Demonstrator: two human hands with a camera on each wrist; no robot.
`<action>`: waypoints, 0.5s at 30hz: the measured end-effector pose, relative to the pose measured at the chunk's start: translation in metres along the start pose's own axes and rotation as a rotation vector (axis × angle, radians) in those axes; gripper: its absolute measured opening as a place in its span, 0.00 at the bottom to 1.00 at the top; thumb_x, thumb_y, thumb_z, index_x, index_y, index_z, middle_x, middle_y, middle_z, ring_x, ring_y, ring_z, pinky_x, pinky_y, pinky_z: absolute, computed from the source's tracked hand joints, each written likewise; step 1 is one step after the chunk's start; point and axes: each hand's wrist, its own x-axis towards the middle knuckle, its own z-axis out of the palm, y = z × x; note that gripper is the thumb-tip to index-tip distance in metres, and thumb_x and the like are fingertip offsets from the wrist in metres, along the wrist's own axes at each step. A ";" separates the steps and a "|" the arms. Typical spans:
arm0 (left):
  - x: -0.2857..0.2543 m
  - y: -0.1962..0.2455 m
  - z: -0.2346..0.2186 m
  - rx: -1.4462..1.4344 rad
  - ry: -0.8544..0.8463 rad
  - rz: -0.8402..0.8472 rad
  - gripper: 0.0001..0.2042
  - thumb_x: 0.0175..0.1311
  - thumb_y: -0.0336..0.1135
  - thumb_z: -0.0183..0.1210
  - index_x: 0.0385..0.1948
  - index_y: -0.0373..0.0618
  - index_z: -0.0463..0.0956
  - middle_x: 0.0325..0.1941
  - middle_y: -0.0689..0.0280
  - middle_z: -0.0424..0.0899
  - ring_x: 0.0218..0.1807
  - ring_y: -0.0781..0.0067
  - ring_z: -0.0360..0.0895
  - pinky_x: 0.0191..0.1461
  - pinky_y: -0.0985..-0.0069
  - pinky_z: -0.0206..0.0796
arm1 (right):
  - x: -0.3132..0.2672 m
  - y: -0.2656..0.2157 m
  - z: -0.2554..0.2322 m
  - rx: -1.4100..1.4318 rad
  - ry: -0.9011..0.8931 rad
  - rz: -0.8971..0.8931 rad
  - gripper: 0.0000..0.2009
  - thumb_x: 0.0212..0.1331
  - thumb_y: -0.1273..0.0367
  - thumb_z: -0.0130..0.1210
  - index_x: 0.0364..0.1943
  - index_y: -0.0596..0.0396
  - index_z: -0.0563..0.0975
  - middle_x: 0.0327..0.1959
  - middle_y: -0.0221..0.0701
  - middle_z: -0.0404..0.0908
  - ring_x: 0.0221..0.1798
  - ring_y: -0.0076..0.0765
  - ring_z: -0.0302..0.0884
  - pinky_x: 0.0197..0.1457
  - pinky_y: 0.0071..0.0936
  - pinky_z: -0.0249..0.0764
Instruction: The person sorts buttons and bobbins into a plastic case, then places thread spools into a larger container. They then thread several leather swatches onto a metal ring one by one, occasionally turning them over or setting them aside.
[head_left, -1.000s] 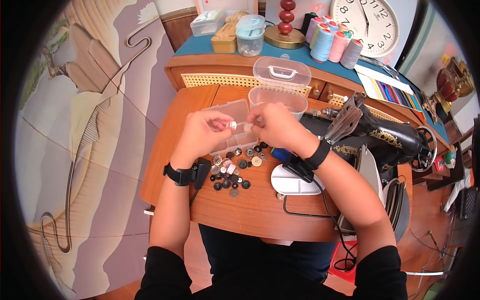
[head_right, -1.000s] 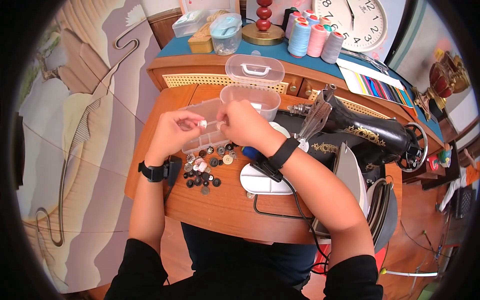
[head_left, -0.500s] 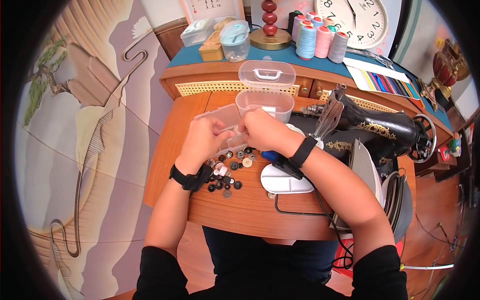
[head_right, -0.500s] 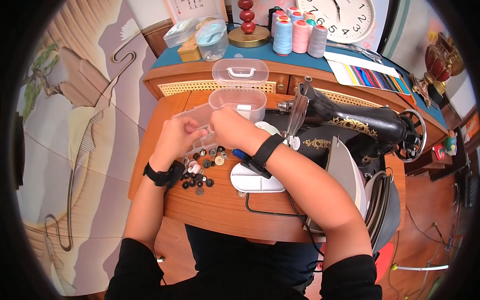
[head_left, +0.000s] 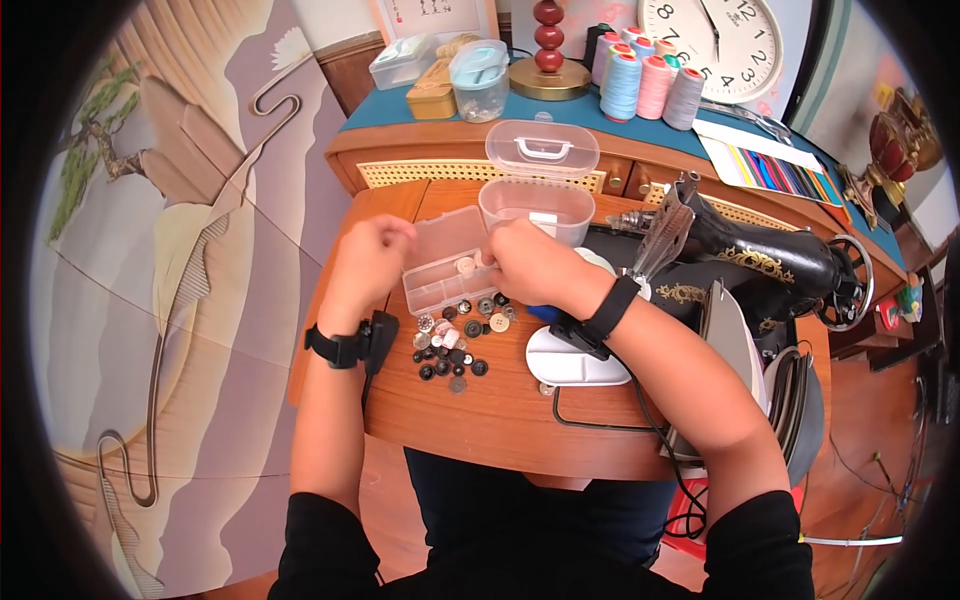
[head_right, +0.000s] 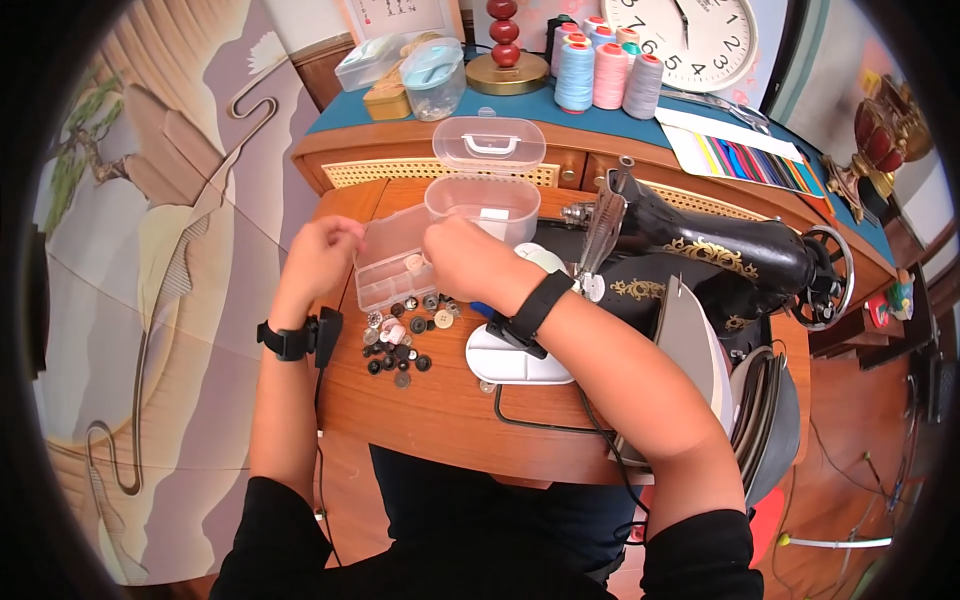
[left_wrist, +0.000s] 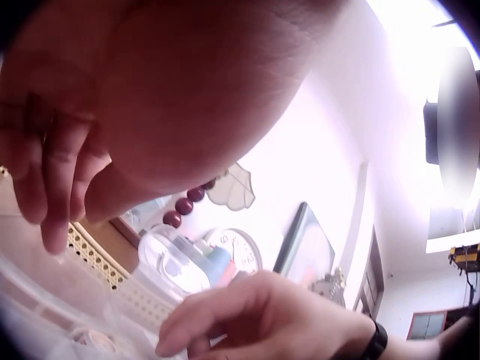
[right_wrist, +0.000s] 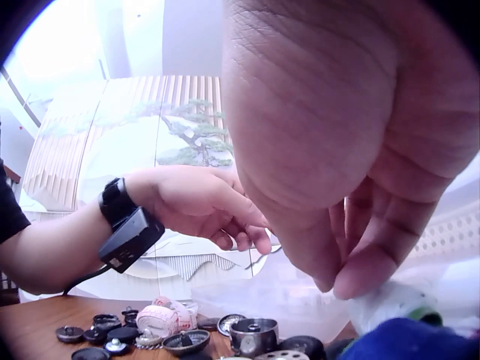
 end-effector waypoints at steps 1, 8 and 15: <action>0.002 0.000 -0.008 -0.046 0.022 -0.106 0.10 0.68 0.32 0.57 0.44 0.37 0.81 0.35 0.68 0.87 0.33 0.81 0.76 0.36 0.80 0.67 | -0.001 -0.004 0.001 -0.007 0.012 -0.016 0.07 0.47 0.81 0.58 0.32 0.66 0.83 0.33 0.55 0.82 0.41 0.60 0.83 0.46 0.44 0.79; 0.021 -0.057 0.004 -0.833 -0.080 -0.404 0.15 0.71 0.46 0.62 0.45 0.44 0.77 0.41 0.68 0.83 0.30 0.85 0.69 0.30 0.86 0.60 | -0.015 -0.047 0.019 0.019 -0.096 -0.292 0.06 0.50 0.78 0.60 0.33 0.62 0.83 0.38 0.45 0.81 0.43 0.56 0.81 0.48 0.43 0.79; 0.024 -0.063 0.017 -0.914 -0.046 -0.307 0.14 0.73 0.43 0.60 0.48 0.42 0.75 0.37 0.71 0.83 0.23 0.92 0.60 0.20 0.91 0.50 | -0.016 -0.050 0.031 0.040 -0.158 -0.369 0.06 0.52 0.77 0.60 0.35 0.62 0.82 0.43 0.44 0.82 0.44 0.57 0.83 0.47 0.47 0.80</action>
